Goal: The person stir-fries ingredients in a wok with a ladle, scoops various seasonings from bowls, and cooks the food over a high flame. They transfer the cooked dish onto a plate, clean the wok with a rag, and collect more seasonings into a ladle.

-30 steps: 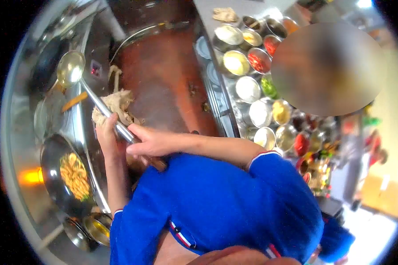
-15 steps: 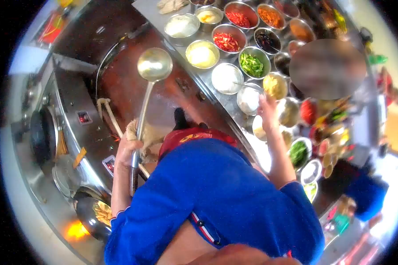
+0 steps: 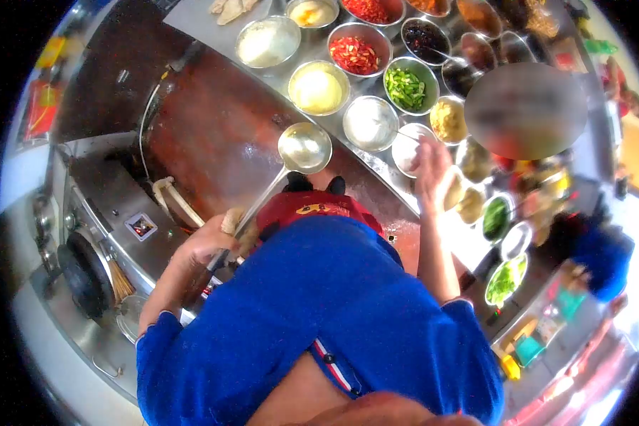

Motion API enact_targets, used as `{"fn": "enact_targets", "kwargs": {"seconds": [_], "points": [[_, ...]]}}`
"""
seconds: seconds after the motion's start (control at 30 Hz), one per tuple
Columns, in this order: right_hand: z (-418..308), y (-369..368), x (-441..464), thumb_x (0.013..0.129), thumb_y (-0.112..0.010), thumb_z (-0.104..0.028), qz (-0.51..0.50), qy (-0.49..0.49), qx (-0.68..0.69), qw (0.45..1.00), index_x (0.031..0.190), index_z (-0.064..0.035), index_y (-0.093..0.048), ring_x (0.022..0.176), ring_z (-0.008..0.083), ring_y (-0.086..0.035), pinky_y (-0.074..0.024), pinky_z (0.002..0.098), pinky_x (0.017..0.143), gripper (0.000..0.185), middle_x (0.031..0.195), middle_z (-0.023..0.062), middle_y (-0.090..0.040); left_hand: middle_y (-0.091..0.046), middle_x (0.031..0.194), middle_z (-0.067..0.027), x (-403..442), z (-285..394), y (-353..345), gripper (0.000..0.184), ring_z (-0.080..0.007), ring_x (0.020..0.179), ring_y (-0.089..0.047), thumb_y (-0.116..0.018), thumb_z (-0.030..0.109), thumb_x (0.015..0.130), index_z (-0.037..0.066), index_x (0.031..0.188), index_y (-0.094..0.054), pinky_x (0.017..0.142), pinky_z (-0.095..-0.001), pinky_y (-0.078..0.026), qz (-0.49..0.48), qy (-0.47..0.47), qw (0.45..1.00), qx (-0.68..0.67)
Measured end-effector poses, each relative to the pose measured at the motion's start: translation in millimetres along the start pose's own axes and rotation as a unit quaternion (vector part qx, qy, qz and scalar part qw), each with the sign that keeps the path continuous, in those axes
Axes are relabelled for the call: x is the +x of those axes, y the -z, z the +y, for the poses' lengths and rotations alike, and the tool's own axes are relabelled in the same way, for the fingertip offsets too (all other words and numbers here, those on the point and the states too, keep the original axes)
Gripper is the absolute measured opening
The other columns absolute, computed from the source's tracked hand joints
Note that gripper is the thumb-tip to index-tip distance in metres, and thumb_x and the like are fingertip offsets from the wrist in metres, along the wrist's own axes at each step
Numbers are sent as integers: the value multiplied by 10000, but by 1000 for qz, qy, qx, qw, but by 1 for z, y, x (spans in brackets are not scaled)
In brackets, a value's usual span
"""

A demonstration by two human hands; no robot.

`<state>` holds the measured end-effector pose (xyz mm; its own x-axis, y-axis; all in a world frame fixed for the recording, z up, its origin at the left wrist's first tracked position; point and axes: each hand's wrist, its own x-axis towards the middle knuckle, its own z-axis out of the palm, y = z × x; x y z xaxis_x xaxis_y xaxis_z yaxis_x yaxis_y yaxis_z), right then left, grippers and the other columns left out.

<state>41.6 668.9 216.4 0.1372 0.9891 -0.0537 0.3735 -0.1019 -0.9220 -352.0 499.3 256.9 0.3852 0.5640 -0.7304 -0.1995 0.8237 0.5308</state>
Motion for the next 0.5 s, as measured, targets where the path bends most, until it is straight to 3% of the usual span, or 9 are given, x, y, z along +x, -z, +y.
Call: {"fn": "enact_targets", "kwargs": {"seconds": [0.07, 0.13, 0.17, 0.27, 0.4, 0.5], "points": [[5, 3, 2, 1012, -562, -228, 39, -3, 3, 999, 1092, -13, -644, 612, 90, -560, -490, 248, 562, 244, 777, 49, -616, -578, 796, -67, 6, 7, 5, 432, -166, 692, -576, -666, 72, 617, 16, 1032, -562, 593, -293, -499, -21, 28, 999, 41], [12, -3, 9, 1021, -537, -250, 21, -115, -21, 993, 1086, 9, -628, 610, 87, -551, -486, 247, 552, 282, 766, 43, -607, -555, 757, -54, 15, 5, 1, 386, -149, 660, -545, -654, 72, 626, 25, 996, -553, 554, -285, -463, -16, 22, 998, 54], [18, -9, 9, 1026, -516, -270, 22, -125, 15, 992, 1069, 4, -625, 597, 82, -525, -480, 246, 547, 298, 744, 28, -582, -544, 737, -47, 19, 4, -1, 364, -141, 645, -529, -649, 71, 631, 29, 978, -548, 534, -281, -445, -13, 18, 998, 62], [25, -8, 4, 1026, -515, -269, 64, -149, 100, 982, 1058, -4, -619, 582, 78, -496, -463, 242, 527, 287, 722, 14, -553, -533, 744, -40, 24, -2, 0, 371, -137, 638, -517, -657, 82, 639, 35, 989, -543, 527, -272, -431, -52, 11, 997, 64], [41, 13, -2, 1029, -505, -247, 103, -111, 111, 982, 1047, 1, -600, 576, 80, -484, -424, 229, 498, 266, 688, 2, -524, -520, 782, 4, 23, -5, -14, 387, -105, 656, -505, -677, 124, 639, 66, 991, -528, 547, -244, -436, -42, 17, 997, 55], [9, 19, -11, 1032, -510, -238, 113, -132, 236, 956, 1069, -11, -589, 562, 83, -478, -400, 238, 482, 243, 693, 14, -528, -497, 760, 12, 22, -9, -25, 379, -96, 635, -492, -676, 103, 646, 73, 986, -510, 527, -234, -423, -45, 1, 998, 36]]}}
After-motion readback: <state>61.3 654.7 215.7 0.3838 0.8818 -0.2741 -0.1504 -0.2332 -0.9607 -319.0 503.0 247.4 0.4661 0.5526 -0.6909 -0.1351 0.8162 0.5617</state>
